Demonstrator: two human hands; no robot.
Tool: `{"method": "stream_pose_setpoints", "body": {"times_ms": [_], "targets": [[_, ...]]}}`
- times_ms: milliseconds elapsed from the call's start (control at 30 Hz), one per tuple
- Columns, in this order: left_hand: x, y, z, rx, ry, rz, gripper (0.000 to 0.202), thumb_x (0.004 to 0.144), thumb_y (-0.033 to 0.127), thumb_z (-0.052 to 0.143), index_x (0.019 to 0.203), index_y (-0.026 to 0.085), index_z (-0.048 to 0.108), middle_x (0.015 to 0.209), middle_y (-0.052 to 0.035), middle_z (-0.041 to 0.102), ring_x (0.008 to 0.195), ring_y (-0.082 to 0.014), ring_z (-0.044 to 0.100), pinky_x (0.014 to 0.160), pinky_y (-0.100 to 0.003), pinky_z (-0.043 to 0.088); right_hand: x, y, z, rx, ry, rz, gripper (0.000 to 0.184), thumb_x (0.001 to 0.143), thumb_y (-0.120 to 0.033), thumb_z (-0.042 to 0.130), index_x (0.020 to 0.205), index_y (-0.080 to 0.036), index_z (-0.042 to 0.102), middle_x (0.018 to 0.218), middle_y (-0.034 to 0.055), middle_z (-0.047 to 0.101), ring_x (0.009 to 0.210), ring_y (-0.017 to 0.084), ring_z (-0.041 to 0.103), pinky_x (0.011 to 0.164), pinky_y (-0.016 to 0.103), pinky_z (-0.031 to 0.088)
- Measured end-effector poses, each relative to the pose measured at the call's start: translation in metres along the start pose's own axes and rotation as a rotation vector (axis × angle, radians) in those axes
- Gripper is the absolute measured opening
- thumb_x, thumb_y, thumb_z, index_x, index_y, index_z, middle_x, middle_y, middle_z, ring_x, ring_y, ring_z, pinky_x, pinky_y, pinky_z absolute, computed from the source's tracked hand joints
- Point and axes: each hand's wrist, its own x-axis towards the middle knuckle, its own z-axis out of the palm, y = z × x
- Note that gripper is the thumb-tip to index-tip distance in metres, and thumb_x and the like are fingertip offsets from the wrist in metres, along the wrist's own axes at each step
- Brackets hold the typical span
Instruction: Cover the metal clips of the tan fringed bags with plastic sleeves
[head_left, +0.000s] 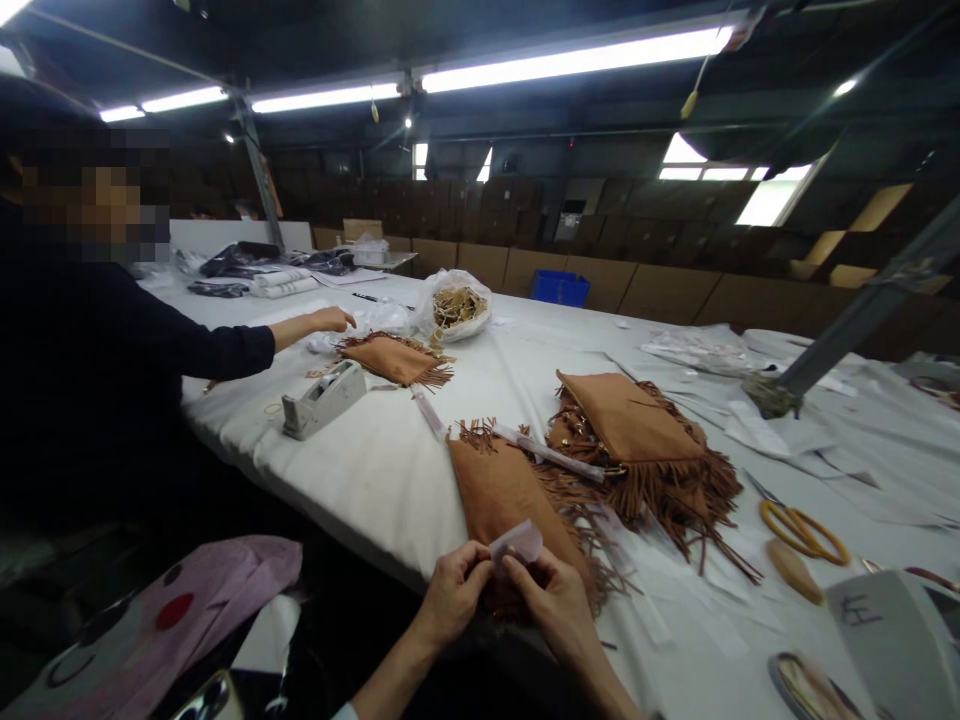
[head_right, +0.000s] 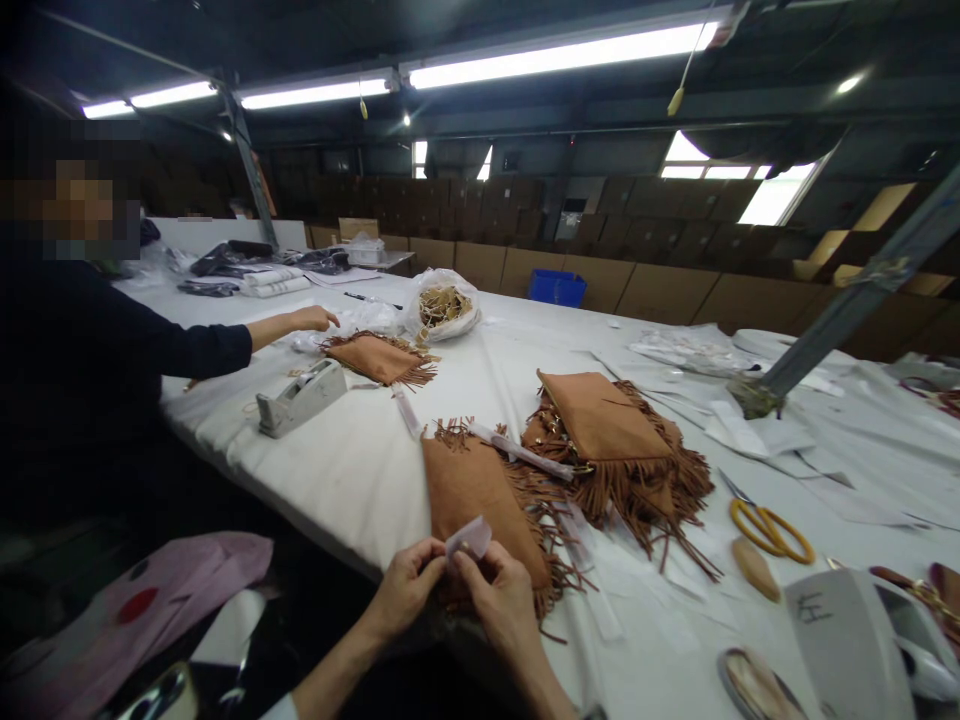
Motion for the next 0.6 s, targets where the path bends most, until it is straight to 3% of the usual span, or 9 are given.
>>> {"method": "stream_pose_setpoints", "body": {"times_ms": [133,200,300,333,433,500,600], "targets": [[-0.01,0.002,-0.008,-0.086,-0.028,-0.016,0.02,0.082,0.033,0.058,0.095,0.019,0.053,0.082,-0.0023,0.067,0.076,-0.0162,0.061,0.072,-0.026,0.046,-0.009,-0.002,0.011,-0.14,-0.015,-0.118,0.026,0.079,-0.039,0.062,0.086,-0.015,0.071,0.081,0.0074,0.07,0.076,0.022,0.064,0.07,0.029,0.05],[-0.019,0.0,-0.015,-0.147,0.048,-0.046,0.029,0.078,0.036,0.064,0.098,0.02,0.051,0.095,-0.0049,0.068,0.088,-0.0179,0.062,0.079,-0.027,0.046,-0.014,-0.002,0.018,-0.213,-0.056,-0.226,0.021,0.084,-0.034,0.057,0.091,-0.018,0.07,0.086,0.0069,0.069,0.078,0.02,0.063,0.072,0.028,0.049],[-0.036,-0.003,-0.027,-0.254,0.266,-0.252,0.039,0.075,0.051,0.062,0.095,0.019,0.052,0.098,-0.0074,0.066,0.088,-0.0189,0.063,0.077,-0.029,0.048,-0.02,0.005,0.03,-0.366,-0.058,-0.401,0.018,0.087,-0.025,0.051,0.091,-0.019,0.068,0.085,0.007,0.066,0.077,0.019,0.061,0.07,0.029,0.048],[-0.042,-0.003,-0.03,-0.307,0.27,-0.374,0.043,0.077,0.058,0.056,0.094,0.018,0.053,0.091,-0.0075,0.066,0.081,-0.0186,0.064,0.073,-0.029,0.049,-0.021,0.009,0.033,-0.427,-0.034,-0.458,0.018,0.086,-0.021,0.05,0.09,-0.018,0.067,0.083,0.0074,0.065,0.077,0.019,0.06,0.069,0.03,0.048],[-0.054,0.004,-0.036,-0.492,0.02,-0.695,0.065,0.077,0.072,0.038,0.091,0.013,0.059,0.074,-0.009,0.066,0.063,-0.019,0.066,0.063,-0.032,0.05,-0.024,0.022,0.039,-0.58,0.0,-0.629,0.022,0.082,-0.012,0.047,0.094,-0.017,0.065,0.083,0.0088,0.064,0.076,0.021,0.058,0.067,0.033,0.047],[-0.057,0.009,-0.038,-0.517,-0.129,-0.754,0.066,0.073,0.073,0.044,0.088,0.01,0.062,0.072,-0.0101,0.067,0.061,-0.0194,0.066,0.061,-0.032,0.05,-0.026,0.025,0.037,-0.609,-0.055,-0.72,0.028,0.08,-0.01,0.047,0.103,-0.017,0.063,0.087,0.0094,0.064,0.079,0.021,0.058,0.07,0.034,0.048],[-0.054,0.011,-0.04,-0.409,-0.164,-0.744,0.054,0.064,0.061,0.067,0.085,0.012,0.062,0.069,-0.0065,0.067,0.057,-0.0158,0.064,0.055,-0.026,0.047,-0.028,0.022,0.027,-0.607,-0.099,-0.711,0.042,0.077,-0.01,0.049,0.118,-0.017,0.055,0.103,0.0119,0.062,0.094,0.023,0.057,0.081,0.038,0.048]]}}
